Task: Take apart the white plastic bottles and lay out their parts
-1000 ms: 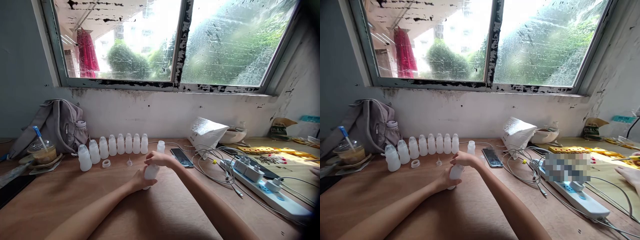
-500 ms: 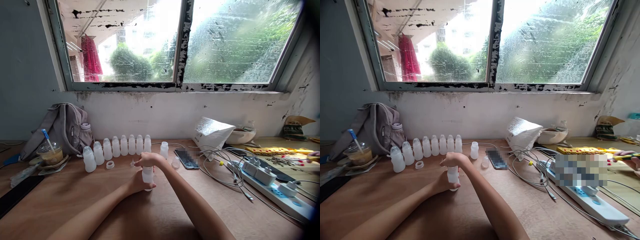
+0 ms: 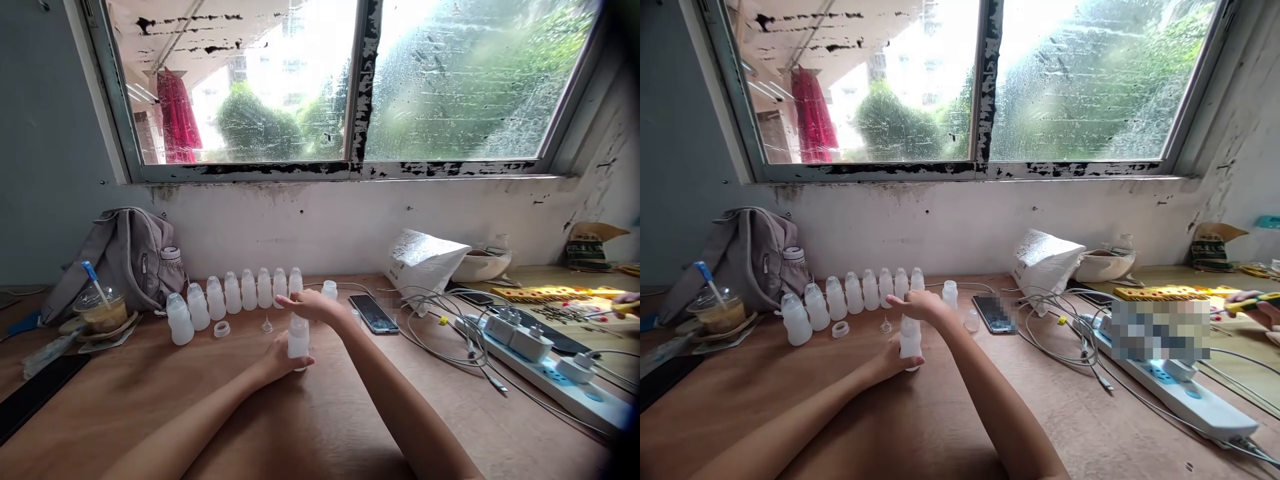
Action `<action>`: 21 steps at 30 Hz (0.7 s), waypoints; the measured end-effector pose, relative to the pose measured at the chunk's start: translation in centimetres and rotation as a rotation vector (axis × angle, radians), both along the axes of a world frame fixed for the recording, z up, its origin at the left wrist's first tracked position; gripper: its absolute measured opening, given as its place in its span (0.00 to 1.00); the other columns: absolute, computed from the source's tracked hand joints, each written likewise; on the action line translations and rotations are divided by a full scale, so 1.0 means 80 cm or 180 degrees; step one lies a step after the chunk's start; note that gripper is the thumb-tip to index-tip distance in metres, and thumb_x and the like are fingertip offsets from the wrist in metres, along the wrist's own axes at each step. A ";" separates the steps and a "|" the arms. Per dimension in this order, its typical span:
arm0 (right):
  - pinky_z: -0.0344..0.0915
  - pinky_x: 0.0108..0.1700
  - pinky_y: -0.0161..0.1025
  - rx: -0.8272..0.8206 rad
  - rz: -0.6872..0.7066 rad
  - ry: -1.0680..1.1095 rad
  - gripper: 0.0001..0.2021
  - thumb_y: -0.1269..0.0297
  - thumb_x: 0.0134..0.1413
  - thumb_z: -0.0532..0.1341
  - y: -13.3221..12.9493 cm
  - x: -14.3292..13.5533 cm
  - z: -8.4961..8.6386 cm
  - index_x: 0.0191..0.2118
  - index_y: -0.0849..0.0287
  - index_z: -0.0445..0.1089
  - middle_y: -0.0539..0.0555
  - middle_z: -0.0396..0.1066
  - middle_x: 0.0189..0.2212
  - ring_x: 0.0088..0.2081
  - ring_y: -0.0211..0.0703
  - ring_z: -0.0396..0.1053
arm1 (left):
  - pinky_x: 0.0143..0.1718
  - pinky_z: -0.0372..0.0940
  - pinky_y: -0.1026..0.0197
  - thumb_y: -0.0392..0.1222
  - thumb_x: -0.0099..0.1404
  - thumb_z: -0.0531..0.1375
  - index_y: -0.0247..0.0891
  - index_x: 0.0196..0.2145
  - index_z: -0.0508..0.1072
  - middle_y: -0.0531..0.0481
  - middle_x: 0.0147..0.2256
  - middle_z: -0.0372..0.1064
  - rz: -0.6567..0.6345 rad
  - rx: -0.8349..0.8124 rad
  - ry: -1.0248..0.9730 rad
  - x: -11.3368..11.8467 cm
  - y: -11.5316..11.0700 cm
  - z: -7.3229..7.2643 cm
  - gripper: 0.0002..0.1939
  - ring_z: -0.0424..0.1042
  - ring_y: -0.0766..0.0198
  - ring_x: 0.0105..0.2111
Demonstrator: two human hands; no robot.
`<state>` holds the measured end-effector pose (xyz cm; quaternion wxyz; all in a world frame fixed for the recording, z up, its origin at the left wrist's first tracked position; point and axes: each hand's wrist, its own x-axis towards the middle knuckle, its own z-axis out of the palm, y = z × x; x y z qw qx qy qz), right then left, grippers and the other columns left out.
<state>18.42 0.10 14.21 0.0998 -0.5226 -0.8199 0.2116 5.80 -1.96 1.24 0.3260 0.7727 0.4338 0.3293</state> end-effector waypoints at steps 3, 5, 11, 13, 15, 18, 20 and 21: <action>0.60 0.22 0.37 -0.0027 -0.0001 -0.0157 0.28 0.35 0.39 0.50 -0.009 0.015 0.014 0.29 0.58 0.66 0.58 0.66 0.32 0.26 0.44 0.65 | 0.35 0.58 0.60 0.52 0.47 0.62 0.37 0.33 0.64 0.47 0.35 0.64 0.0016 0.0242 0.0009 0.000 0.004 -0.004 0.20 0.62 0.58 0.36; 0.59 0.21 0.36 -0.0059 0.0075 -0.0189 0.26 0.38 0.38 0.55 -0.015 0.021 0.021 0.33 0.57 0.66 0.58 0.66 0.34 0.26 0.42 0.64 | 0.36 0.58 0.60 0.53 0.47 0.62 0.37 0.35 0.64 0.46 0.36 0.63 -0.0001 0.0304 -0.0042 0.000 0.006 -0.007 0.21 0.62 0.58 0.36; 0.58 0.29 0.35 0.0466 0.0168 -0.0449 0.17 0.48 0.40 0.60 -0.017 0.017 0.021 0.34 0.54 0.68 0.54 0.66 0.32 0.34 0.45 0.64 | 0.40 0.58 0.58 0.53 0.48 0.61 0.37 0.41 0.62 0.47 0.38 0.63 0.0079 0.0365 0.0013 -0.001 0.009 -0.011 0.26 0.62 0.57 0.39; 0.57 0.30 0.35 0.0551 0.0187 -0.0392 0.14 0.52 0.42 0.60 -0.010 0.019 0.019 0.34 0.54 0.69 0.54 0.67 0.32 0.34 0.44 0.64 | 0.41 0.57 0.57 0.53 0.48 0.61 0.37 0.45 0.60 0.45 0.40 0.62 0.0156 0.0390 0.0035 -0.003 0.009 -0.006 0.29 0.61 0.56 0.41; 0.57 0.31 0.34 0.0577 0.0157 -0.0256 0.12 0.56 0.44 0.59 0.001 0.027 0.017 0.35 0.55 0.69 0.53 0.68 0.32 0.34 0.42 0.64 | 0.44 0.56 0.56 0.55 0.48 0.61 0.37 0.49 0.57 0.43 0.44 0.59 0.0351 0.0484 0.0118 -0.008 0.010 0.006 0.34 0.59 0.55 0.44; 0.57 0.33 0.33 0.0855 -0.0223 0.0061 0.12 0.59 0.45 0.59 0.022 0.044 0.013 0.37 0.57 0.68 0.54 0.68 0.33 0.36 0.42 0.64 | 0.48 0.52 0.54 0.58 0.48 0.58 0.41 0.51 0.54 0.44 0.48 0.55 0.0581 0.0631 0.0459 -0.028 0.017 0.034 0.36 0.53 0.53 0.49; 0.57 0.33 0.33 0.1099 -0.0537 0.0238 0.13 0.58 0.46 0.58 0.037 0.054 0.007 0.38 0.57 0.67 0.54 0.68 0.35 0.38 0.43 0.63 | 0.48 0.52 0.55 0.58 0.50 0.56 0.42 0.50 0.57 0.45 0.49 0.55 0.0560 0.0595 0.0868 -0.049 0.025 0.053 0.33 0.52 0.53 0.50; 0.57 0.33 0.33 0.1198 -0.0666 0.0284 0.13 0.58 0.46 0.58 0.044 0.057 0.002 0.38 0.57 0.66 0.54 0.68 0.35 0.38 0.43 0.63 | 0.48 0.52 0.55 0.58 0.50 0.56 0.42 0.49 0.59 0.46 0.48 0.56 0.0568 0.0546 0.1106 -0.061 0.029 0.061 0.30 0.52 0.53 0.50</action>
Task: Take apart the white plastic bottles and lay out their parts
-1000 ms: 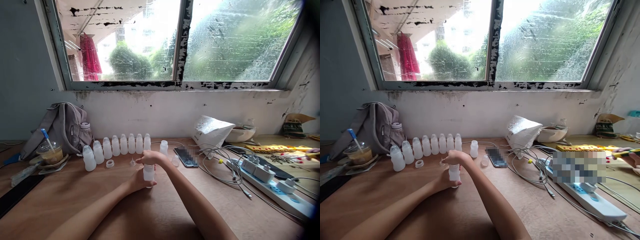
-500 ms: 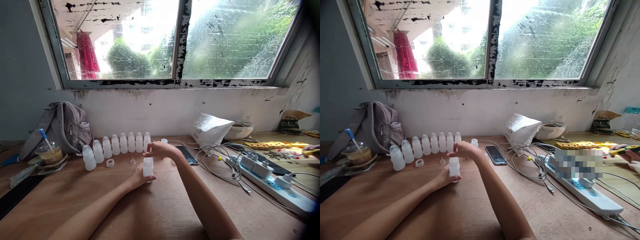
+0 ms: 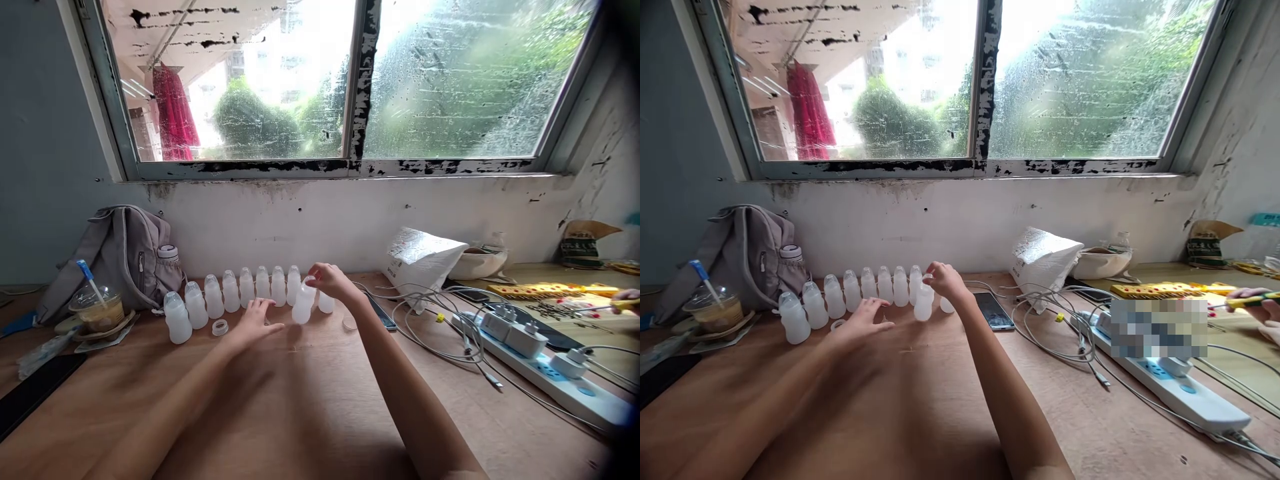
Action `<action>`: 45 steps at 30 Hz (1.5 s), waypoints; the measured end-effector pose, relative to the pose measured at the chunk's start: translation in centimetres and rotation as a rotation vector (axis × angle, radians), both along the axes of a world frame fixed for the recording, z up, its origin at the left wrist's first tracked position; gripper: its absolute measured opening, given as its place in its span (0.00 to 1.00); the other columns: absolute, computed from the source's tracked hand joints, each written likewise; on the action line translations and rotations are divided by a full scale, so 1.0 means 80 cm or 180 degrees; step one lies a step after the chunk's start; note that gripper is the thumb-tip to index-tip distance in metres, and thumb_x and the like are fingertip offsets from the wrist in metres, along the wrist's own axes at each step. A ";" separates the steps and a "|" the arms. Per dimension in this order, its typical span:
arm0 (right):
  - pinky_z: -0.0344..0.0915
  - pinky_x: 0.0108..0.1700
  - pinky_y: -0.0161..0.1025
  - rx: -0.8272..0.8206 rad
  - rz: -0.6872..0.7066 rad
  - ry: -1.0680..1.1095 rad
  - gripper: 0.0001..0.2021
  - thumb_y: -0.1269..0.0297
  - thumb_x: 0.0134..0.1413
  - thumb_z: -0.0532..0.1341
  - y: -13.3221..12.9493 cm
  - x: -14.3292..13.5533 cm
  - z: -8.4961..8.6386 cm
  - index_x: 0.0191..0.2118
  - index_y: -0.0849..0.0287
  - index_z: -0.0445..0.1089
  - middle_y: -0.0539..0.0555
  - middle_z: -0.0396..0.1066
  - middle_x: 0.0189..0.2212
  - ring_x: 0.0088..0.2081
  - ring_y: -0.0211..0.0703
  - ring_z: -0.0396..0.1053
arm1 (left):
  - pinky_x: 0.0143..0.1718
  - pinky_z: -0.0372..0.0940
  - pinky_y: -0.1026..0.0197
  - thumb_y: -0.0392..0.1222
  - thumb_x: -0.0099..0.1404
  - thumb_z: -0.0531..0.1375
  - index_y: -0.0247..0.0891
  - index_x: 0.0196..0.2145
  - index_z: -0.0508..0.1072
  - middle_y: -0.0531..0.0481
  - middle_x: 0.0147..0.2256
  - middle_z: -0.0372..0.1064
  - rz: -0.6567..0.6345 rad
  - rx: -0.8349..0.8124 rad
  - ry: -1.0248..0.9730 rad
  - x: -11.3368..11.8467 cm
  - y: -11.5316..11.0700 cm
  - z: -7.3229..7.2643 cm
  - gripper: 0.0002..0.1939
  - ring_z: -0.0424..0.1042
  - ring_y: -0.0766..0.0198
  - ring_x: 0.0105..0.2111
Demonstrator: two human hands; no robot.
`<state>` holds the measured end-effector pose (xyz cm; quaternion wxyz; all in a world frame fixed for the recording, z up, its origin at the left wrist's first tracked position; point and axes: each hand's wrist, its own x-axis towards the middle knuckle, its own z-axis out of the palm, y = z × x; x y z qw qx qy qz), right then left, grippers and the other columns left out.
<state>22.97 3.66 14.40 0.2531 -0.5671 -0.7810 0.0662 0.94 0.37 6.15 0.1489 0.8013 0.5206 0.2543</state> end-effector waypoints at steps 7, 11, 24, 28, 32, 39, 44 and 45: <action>0.52 0.39 0.39 0.0475 -0.0715 0.0032 0.10 0.61 0.51 0.53 0.044 -0.003 -0.043 0.40 0.54 0.65 0.53 0.69 0.37 0.43 0.45 0.60 | 0.43 0.55 0.52 0.55 0.52 0.54 0.40 0.44 0.63 0.41 0.45 0.61 0.0763 -0.0496 0.1527 -0.058 0.017 0.020 0.25 0.56 0.48 0.48; 0.51 0.41 0.40 0.0718 -0.0869 0.0086 0.12 0.60 0.54 0.50 0.059 -0.005 -0.069 0.41 0.55 0.64 0.55 0.69 0.38 0.44 0.46 0.59 | 0.41 0.56 0.50 0.50 0.52 0.55 0.38 0.42 0.65 0.39 0.45 0.63 0.1004 -0.0646 0.1740 -0.069 0.020 0.021 0.21 0.58 0.46 0.47; 0.39 0.50 0.51 0.0932 -0.0815 -0.0329 0.23 0.63 0.51 0.55 0.076 -0.003 -0.108 0.54 0.53 0.51 0.58 0.67 0.41 0.47 0.48 0.57 | 0.36 0.60 0.51 0.36 0.43 0.63 0.33 0.36 0.65 0.40 0.39 0.67 0.1150 -0.0972 0.1909 -0.102 0.037 0.012 0.20 0.66 0.44 0.41; 0.38 0.50 0.53 0.1120 -0.0857 -0.0321 0.23 0.63 0.52 0.54 0.080 -0.003 -0.119 0.55 0.54 0.50 0.57 0.68 0.40 0.46 0.49 0.57 | 0.36 0.61 0.52 0.39 0.40 0.64 0.35 0.34 0.65 0.42 0.37 0.67 0.1115 -0.1044 0.1828 -0.106 0.048 -0.001 0.20 0.66 0.45 0.40; 0.36 0.50 0.56 0.1396 -0.0929 -0.0238 0.23 0.64 0.53 0.53 0.077 -0.007 -0.119 0.55 0.56 0.50 0.58 0.67 0.41 0.46 0.50 0.56 | 0.35 0.61 0.53 0.34 0.37 0.64 0.34 0.31 0.66 0.42 0.36 0.67 0.0999 -0.1032 0.1732 -0.112 0.054 -0.010 0.19 0.67 0.45 0.39; 0.45 0.48 0.43 0.1211 -0.0243 -0.0052 0.14 0.68 0.57 0.44 0.053 -0.043 -0.096 0.43 0.60 0.64 0.57 0.68 0.38 0.41 0.43 0.61 | 0.40 0.60 0.61 0.38 0.46 0.59 0.38 0.41 0.65 0.45 0.41 0.65 0.0434 -0.0552 0.1159 -0.095 0.044 -0.002 0.22 0.65 0.55 0.42; 0.53 0.37 0.39 0.0022 0.0600 -0.0434 0.10 0.70 0.46 0.54 0.036 -0.087 -0.126 0.35 0.57 0.70 0.55 0.70 0.32 0.38 0.46 0.63 | 0.39 0.60 0.64 0.47 0.54 0.54 0.39 0.45 0.65 0.48 0.40 0.64 -0.0084 0.0015 0.0229 -0.061 0.040 -0.007 0.21 0.66 0.63 0.36; 0.53 0.37 0.38 -0.0038 0.0722 -0.0464 0.10 0.70 0.44 0.55 0.033 -0.092 -0.134 0.34 0.55 0.70 0.54 0.70 0.33 0.39 0.47 0.63 | 0.38 0.60 0.63 0.47 0.53 0.55 0.38 0.44 0.65 0.48 0.40 0.64 -0.0129 0.0111 0.0017 -0.056 0.041 -0.011 0.21 0.66 0.63 0.35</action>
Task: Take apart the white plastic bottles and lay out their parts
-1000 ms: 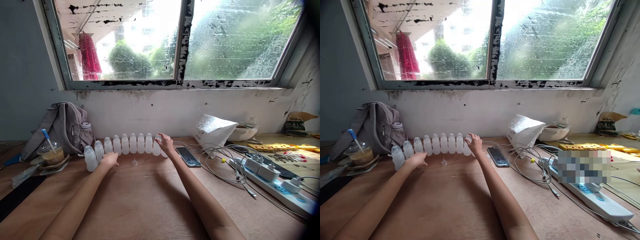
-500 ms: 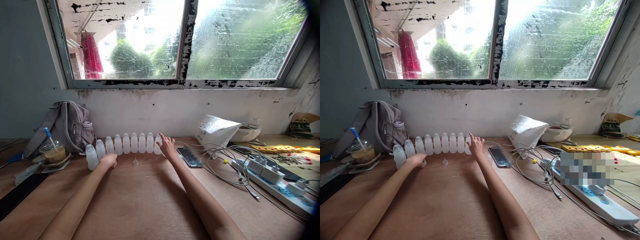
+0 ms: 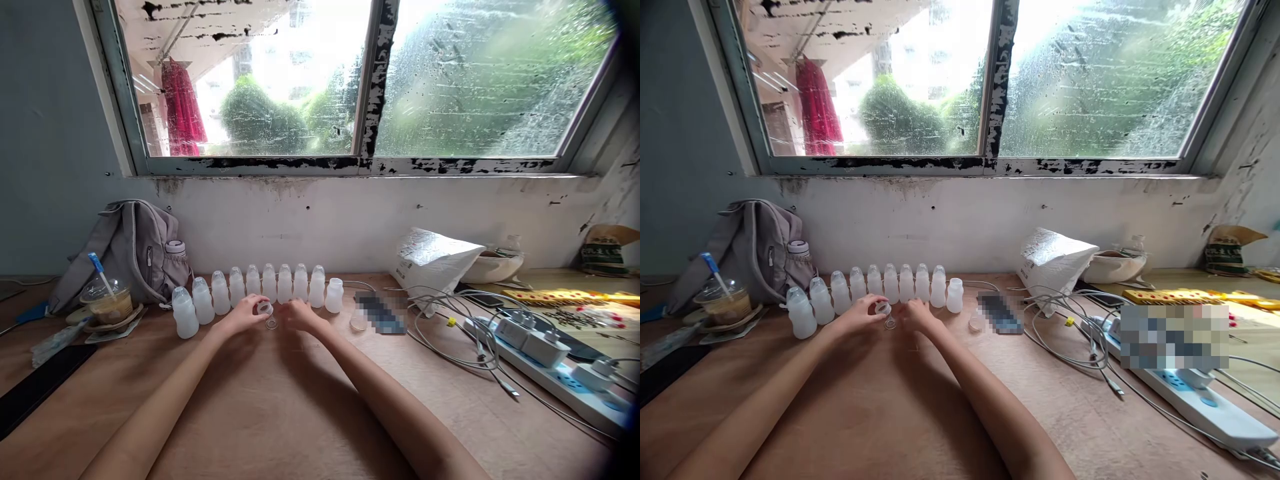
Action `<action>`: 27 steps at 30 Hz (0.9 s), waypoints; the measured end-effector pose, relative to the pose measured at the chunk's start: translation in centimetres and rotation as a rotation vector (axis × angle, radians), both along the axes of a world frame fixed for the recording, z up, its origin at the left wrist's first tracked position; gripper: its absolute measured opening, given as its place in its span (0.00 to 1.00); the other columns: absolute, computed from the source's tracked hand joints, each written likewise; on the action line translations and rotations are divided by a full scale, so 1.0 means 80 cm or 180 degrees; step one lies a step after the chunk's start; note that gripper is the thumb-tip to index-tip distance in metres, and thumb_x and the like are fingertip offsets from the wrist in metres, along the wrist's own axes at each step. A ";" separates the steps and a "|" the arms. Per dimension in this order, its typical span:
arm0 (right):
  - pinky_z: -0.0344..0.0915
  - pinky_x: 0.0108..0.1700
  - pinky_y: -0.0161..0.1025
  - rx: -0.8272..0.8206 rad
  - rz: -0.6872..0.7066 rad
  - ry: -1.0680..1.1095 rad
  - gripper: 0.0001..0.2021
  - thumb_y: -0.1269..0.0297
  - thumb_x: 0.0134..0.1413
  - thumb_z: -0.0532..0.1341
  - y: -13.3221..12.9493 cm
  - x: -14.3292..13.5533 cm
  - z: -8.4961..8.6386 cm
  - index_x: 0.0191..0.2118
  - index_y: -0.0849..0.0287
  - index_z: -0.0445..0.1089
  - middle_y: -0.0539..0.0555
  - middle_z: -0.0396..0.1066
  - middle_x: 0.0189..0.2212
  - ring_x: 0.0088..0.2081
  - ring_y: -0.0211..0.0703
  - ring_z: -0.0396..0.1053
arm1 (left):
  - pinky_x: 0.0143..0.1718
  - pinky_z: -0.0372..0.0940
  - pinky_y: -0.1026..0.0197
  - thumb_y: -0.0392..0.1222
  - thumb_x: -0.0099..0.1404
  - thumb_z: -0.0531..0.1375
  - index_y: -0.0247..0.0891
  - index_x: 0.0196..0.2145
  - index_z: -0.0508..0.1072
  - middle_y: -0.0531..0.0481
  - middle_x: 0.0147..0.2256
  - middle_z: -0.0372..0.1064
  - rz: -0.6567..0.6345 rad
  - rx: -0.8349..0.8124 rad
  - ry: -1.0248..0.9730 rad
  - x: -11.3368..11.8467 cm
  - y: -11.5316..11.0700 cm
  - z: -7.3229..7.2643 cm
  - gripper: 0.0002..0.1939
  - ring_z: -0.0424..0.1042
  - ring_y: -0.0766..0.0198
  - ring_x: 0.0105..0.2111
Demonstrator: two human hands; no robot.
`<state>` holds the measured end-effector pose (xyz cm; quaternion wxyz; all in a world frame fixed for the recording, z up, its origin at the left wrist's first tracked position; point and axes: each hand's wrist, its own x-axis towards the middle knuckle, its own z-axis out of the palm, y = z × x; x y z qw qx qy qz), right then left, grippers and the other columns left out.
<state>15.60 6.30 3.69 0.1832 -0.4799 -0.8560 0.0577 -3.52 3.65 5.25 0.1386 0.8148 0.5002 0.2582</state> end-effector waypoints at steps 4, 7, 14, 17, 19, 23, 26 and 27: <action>0.53 0.36 0.36 -0.0127 0.0227 -0.0031 0.10 0.69 0.44 0.56 -0.003 -0.005 -0.019 0.34 0.53 0.71 0.53 0.70 0.35 0.42 0.47 0.61 | 0.40 0.60 0.62 0.48 0.53 0.57 0.39 0.45 0.66 0.47 0.40 0.64 -0.0139 0.0071 -0.0454 0.010 0.002 -0.017 0.21 0.65 0.61 0.38; 0.54 0.36 0.35 -0.0154 0.0126 0.0015 0.11 0.71 0.45 0.54 0.005 0.002 -0.021 0.35 0.55 0.71 0.53 0.70 0.34 0.41 0.45 0.62 | 0.42 0.59 0.61 0.48 0.53 0.57 0.40 0.45 0.66 0.48 0.40 0.64 -0.0235 0.0040 -0.0539 0.011 0.002 -0.026 0.22 0.64 0.61 0.40; 0.54 0.37 0.35 -0.0086 -0.0241 0.0143 0.12 0.70 0.50 0.51 0.015 0.010 -0.027 0.35 0.59 0.71 0.55 0.70 0.35 0.40 0.44 0.62 | 0.42 0.59 0.60 0.48 0.51 0.59 0.42 0.44 0.67 0.48 0.40 0.63 -0.0221 -0.0042 -0.0179 0.009 0.007 -0.045 0.22 0.63 0.59 0.41; 0.54 0.35 0.35 -0.0104 -0.0257 0.0146 0.11 0.70 0.50 0.52 0.014 0.010 -0.027 0.34 0.58 0.71 0.54 0.71 0.34 0.39 0.45 0.63 | 0.41 0.59 0.60 0.50 0.50 0.59 0.42 0.44 0.67 0.48 0.39 0.63 -0.0175 -0.0107 -0.0043 0.007 0.008 -0.049 0.22 0.63 0.58 0.40; 0.54 0.34 0.35 -0.0125 -0.0251 0.0145 0.11 0.70 0.49 0.52 0.012 0.010 -0.026 0.33 0.58 0.71 0.54 0.71 0.33 0.39 0.45 0.63 | 0.41 0.59 0.59 0.51 0.50 0.59 0.42 0.44 0.67 0.48 0.38 0.63 -0.0163 -0.0126 0.0018 0.006 0.008 -0.049 0.22 0.63 0.58 0.39; 0.54 0.35 0.35 -0.0166 -0.0249 0.0157 0.11 0.71 0.49 0.52 0.010 0.010 -0.024 0.32 0.59 0.71 0.55 0.71 0.33 0.38 0.44 0.63 | 0.42 0.58 0.58 0.53 0.50 0.58 0.43 0.43 0.67 0.49 0.39 0.64 -0.0170 -0.0119 0.0088 0.006 0.007 -0.049 0.22 0.63 0.58 0.39; 0.54 0.36 0.36 -0.0195 -0.0238 0.0192 0.11 0.72 0.49 0.51 0.010 0.010 -0.025 0.32 0.60 0.71 0.56 0.71 0.33 0.39 0.45 0.63 | 0.42 0.58 0.58 0.54 0.47 0.60 0.43 0.45 0.66 0.48 0.40 0.62 -0.0134 -0.0056 0.0029 0.007 0.006 -0.050 0.27 0.63 0.57 0.40; 0.54 0.37 0.36 -0.0205 -0.0229 0.0212 0.11 0.72 0.49 0.51 0.010 0.010 -0.026 0.31 0.61 0.71 0.56 0.70 0.33 0.39 0.45 0.63 | 0.42 0.58 0.58 0.55 0.47 0.60 0.42 0.47 0.65 0.47 0.41 0.61 -0.0090 -0.0003 -0.0040 0.008 0.006 -0.050 0.30 0.63 0.57 0.40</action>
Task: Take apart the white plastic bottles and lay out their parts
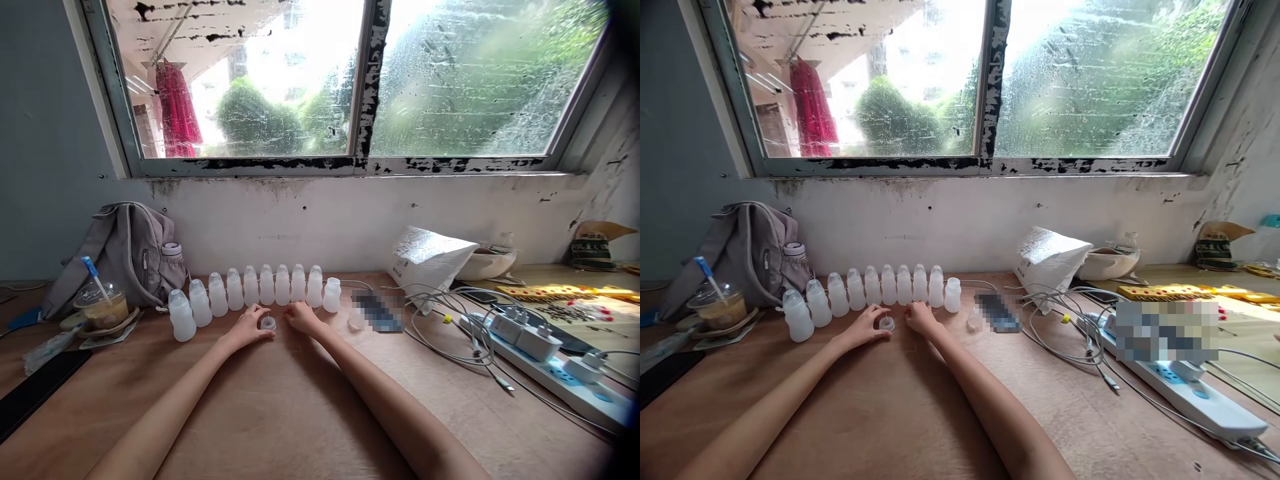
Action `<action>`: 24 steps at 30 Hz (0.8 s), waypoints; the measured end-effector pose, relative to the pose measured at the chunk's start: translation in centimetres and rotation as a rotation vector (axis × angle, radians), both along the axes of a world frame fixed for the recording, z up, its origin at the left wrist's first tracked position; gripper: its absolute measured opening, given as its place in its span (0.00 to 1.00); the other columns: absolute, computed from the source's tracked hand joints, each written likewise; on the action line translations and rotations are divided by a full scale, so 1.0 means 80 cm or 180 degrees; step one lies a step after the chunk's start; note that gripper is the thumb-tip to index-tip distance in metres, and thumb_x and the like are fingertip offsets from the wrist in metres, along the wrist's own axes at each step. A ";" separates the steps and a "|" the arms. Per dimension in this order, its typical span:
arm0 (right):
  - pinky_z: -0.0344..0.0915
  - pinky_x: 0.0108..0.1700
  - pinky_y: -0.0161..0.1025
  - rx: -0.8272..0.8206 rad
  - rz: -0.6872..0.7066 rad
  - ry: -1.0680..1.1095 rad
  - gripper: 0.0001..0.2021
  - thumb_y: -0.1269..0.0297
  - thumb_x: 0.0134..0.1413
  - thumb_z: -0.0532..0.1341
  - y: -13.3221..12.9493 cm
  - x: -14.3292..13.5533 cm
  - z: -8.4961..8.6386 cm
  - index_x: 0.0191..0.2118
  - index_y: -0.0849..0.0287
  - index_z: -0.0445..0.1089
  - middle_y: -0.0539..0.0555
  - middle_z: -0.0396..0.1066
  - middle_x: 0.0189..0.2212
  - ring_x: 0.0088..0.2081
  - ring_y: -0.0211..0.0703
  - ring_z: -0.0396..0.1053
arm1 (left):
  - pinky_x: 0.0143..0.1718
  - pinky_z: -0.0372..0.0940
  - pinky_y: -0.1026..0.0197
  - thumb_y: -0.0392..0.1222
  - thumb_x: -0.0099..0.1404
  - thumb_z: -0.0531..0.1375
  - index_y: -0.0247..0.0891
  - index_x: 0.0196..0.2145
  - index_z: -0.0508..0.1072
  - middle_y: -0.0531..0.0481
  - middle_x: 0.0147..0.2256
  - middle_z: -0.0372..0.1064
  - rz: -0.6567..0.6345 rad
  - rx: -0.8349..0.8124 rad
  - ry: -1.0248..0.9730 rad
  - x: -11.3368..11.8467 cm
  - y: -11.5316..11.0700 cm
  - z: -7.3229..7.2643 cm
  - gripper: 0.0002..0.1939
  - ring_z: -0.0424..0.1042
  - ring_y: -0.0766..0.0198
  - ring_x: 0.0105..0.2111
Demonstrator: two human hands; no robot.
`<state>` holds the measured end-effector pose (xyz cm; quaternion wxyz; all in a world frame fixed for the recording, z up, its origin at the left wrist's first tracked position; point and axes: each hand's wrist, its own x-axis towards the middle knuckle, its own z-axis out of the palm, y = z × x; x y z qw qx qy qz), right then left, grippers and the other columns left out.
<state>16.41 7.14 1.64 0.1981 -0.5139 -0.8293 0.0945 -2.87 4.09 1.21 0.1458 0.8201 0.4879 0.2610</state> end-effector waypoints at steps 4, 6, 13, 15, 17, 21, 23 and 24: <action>0.55 0.37 0.36 -0.0027 0.0138 0.0149 0.11 0.77 0.44 0.52 0.000 0.000 -0.003 0.32 0.62 0.70 0.56 0.70 0.33 0.38 0.45 0.64 | 0.42 0.58 0.58 0.53 0.53 0.56 0.40 0.40 0.69 0.47 0.38 0.63 0.0199 0.0155 -0.0502 0.006 -0.003 -0.001 0.20 0.64 0.58 0.39; 0.56 0.37 0.35 -0.0045 0.0334 0.0273 0.14 0.80 0.40 0.53 -0.002 -0.003 -0.002 0.34 0.62 0.69 0.55 0.70 0.33 0.37 0.43 0.64 | 0.41 0.58 0.57 0.50 0.55 0.55 0.39 0.31 0.70 0.49 0.32 0.65 0.0238 0.0107 -0.0777 0.010 -0.003 -0.001 0.12 0.64 0.59 0.36; 0.60 0.33 0.30 0.0045 0.0911 0.0974 0.14 0.72 0.45 0.55 -0.021 -0.022 0.013 0.42 0.60 0.62 0.52 0.69 0.33 0.33 0.36 0.65 | 0.32 0.61 0.62 0.44 0.60 0.48 0.38 0.32 0.63 0.50 0.30 0.66 0.0354 -0.0121 -0.1409 0.016 0.002 0.006 0.09 0.66 0.65 0.31; 0.60 0.32 0.30 0.0091 0.0916 0.1320 0.11 0.67 0.48 0.55 -0.023 -0.025 0.020 0.39 0.60 0.62 0.51 0.68 0.31 0.31 0.35 0.65 | 0.29 0.62 0.64 0.45 0.60 0.47 0.37 0.33 0.62 0.49 0.31 0.66 0.0326 -0.0280 -0.1565 0.017 0.001 0.009 0.10 0.67 0.65 0.30; 0.59 0.30 0.29 0.0081 0.0789 0.1540 0.07 0.65 0.47 0.56 -0.023 -0.025 0.025 0.35 0.60 0.63 0.50 0.67 0.28 0.29 0.34 0.64 | 0.27 0.62 0.65 0.47 0.60 0.47 0.36 0.35 0.63 0.49 0.31 0.67 0.0290 -0.0440 -0.1680 0.019 0.000 0.011 0.12 0.68 0.66 0.30; 0.56 0.26 0.29 0.0057 0.0407 0.1510 0.03 0.67 0.43 0.57 -0.017 -0.023 0.027 0.26 0.61 0.62 0.47 0.64 0.23 0.26 0.34 0.61 | 0.25 0.63 0.65 0.51 0.61 0.46 0.35 0.39 0.61 0.47 0.31 0.68 0.0347 -0.0616 -0.1893 0.028 -0.007 0.013 0.17 0.69 0.66 0.27; 0.55 0.24 0.29 0.0038 0.0304 0.1478 0.03 0.68 0.43 0.56 -0.014 -0.023 0.024 0.25 0.60 0.60 0.47 0.63 0.21 0.24 0.33 0.60 | 0.23 0.63 0.66 0.53 0.61 0.45 0.36 0.39 0.61 0.49 0.29 0.68 0.0396 -0.0617 -0.1965 0.033 -0.010 0.013 0.18 0.69 0.66 0.25; 0.55 0.23 0.29 0.0024 0.0259 0.1454 0.04 0.68 0.42 0.56 -0.014 -0.023 0.023 0.24 0.60 0.59 0.47 0.62 0.21 0.23 0.33 0.59 | 0.22 0.62 0.66 0.53 0.61 0.45 0.36 0.38 0.62 0.50 0.27 0.67 0.0395 -0.0607 -0.1974 0.035 -0.012 0.014 0.18 0.68 0.66 0.24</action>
